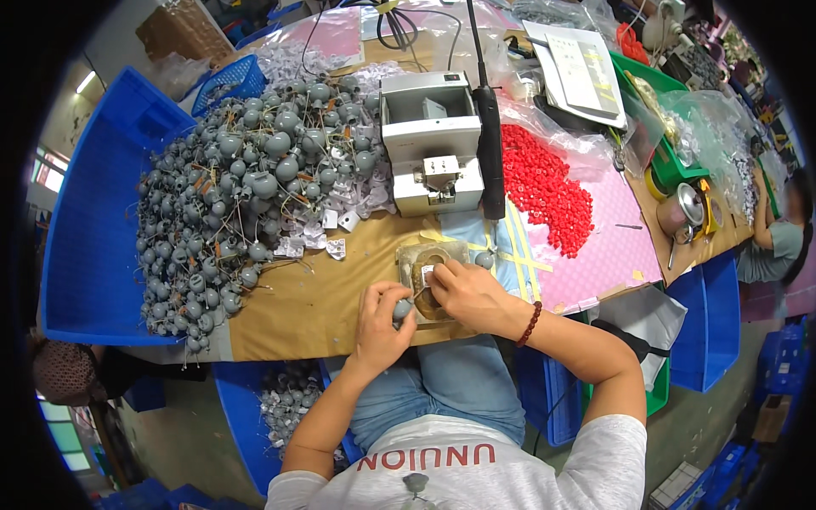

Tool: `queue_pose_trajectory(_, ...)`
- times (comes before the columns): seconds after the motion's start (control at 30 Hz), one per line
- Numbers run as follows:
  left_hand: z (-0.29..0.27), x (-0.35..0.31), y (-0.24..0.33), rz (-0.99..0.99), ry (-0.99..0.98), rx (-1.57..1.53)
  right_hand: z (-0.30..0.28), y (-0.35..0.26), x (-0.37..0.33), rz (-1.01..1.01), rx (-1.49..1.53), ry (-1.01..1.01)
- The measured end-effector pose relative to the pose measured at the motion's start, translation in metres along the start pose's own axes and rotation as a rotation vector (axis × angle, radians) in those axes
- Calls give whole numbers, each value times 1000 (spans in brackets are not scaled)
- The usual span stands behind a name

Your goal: Assemble small toy components using a base jig and an electric screwdriver.

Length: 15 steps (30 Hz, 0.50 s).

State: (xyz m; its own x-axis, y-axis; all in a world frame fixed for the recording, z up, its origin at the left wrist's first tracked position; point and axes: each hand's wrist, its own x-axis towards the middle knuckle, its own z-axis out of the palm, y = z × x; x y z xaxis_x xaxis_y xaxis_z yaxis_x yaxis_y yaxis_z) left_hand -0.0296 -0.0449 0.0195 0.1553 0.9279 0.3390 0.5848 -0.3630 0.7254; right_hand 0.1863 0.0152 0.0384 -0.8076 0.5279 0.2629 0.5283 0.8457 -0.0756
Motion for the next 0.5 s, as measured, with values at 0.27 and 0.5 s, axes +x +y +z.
queue_pose_trajectory(0.27, 15, 14, 7, 171, -53, 344, -1, -1, -5, -27, 32, 50)
queue_pose_trajectory(0.5, 23, 16, 1, 249, -92, 406, -10, 32, -36, 281, 404, 225)
